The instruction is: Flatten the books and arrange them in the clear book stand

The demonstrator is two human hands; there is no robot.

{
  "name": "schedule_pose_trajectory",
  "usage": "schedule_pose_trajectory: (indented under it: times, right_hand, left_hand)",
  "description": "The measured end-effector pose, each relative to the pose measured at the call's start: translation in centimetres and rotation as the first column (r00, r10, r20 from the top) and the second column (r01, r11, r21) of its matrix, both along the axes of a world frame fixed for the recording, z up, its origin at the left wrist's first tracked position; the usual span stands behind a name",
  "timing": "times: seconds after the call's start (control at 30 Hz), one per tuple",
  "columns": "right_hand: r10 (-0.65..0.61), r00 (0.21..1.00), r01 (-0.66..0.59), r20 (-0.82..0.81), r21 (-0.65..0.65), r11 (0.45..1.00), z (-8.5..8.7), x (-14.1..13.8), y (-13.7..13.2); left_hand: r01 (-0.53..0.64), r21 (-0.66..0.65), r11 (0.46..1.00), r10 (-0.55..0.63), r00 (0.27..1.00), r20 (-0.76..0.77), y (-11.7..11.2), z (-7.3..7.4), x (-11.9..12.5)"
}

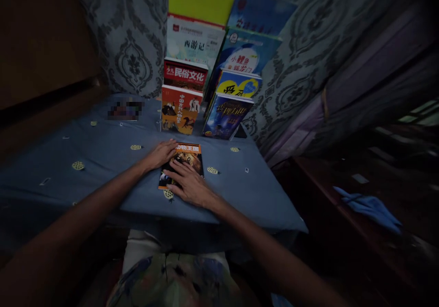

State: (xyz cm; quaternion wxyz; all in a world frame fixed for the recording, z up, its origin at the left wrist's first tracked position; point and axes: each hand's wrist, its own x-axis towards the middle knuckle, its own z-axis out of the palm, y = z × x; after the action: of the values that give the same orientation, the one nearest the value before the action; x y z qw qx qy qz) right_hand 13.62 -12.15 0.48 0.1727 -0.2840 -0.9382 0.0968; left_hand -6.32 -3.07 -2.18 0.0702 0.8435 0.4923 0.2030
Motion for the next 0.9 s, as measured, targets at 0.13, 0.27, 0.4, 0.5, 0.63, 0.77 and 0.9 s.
schedule_pose_trajectory:
  times: [0.13, 0.27, 0.4, 0.5, 0.63, 0.77, 0.9]
  right_hand:
    - [-0.064, 0.997, 0.063, -0.040, -0.040, 0.997, -0.1, 0.1, 0.1]
    - [-0.206, 0.971, 0.196, -0.120, -0.093, 0.976, -1.0, 0.0, 1.1]
    - [-0.293, 0.955, 0.289, -0.051, -0.077, 0.954, -2.0, -0.6, 2.9]
    - [-0.377, 0.926, 0.378, 0.027, -0.083, 0.922, -2.2, -0.8, 5.0]
    - [-0.453, 0.891, 0.454, 0.034, -0.075, 0.888, -2.0, -0.1, 8.0]
    - [-0.484, 0.875, 0.483, 0.009, -0.069, 0.873, -2.3, 1.0, 9.5]
    - [-0.483, 0.875, 0.482, -0.040, -0.032, 0.876, -2.9, 1.6, 9.3]
  left_hand:
    - [-0.055, -0.052, 0.997, 0.052, 0.997, -0.048, -0.9, 0.5, 0.2]
    - [-0.063, -0.104, 0.993, 0.053, 0.994, -0.098, -1.6, 1.2, 0.7]
    - [-0.096, -0.142, 0.985, 0.073, 0.984, -0.159, -1.9, 1.7, 1.0]
    - [-0.089, -0.133, 0.987, 0.067, 0.985, -0.161, -1.9, 1.8, 1.0]
    - [-0.076, -0.123, 0.989, 0.058, 0.988, -0.143, -2.0, 1.6, 0.8]
    - [-0.068, -0.107, 0.992, 0.056, 0.992, -0.113, -1.9, 1.2, 0.8]
    - [-0.078, -0.087, 0.993, 0.070, 0.993, -0.097, -2.0, 1.2, 1.1]
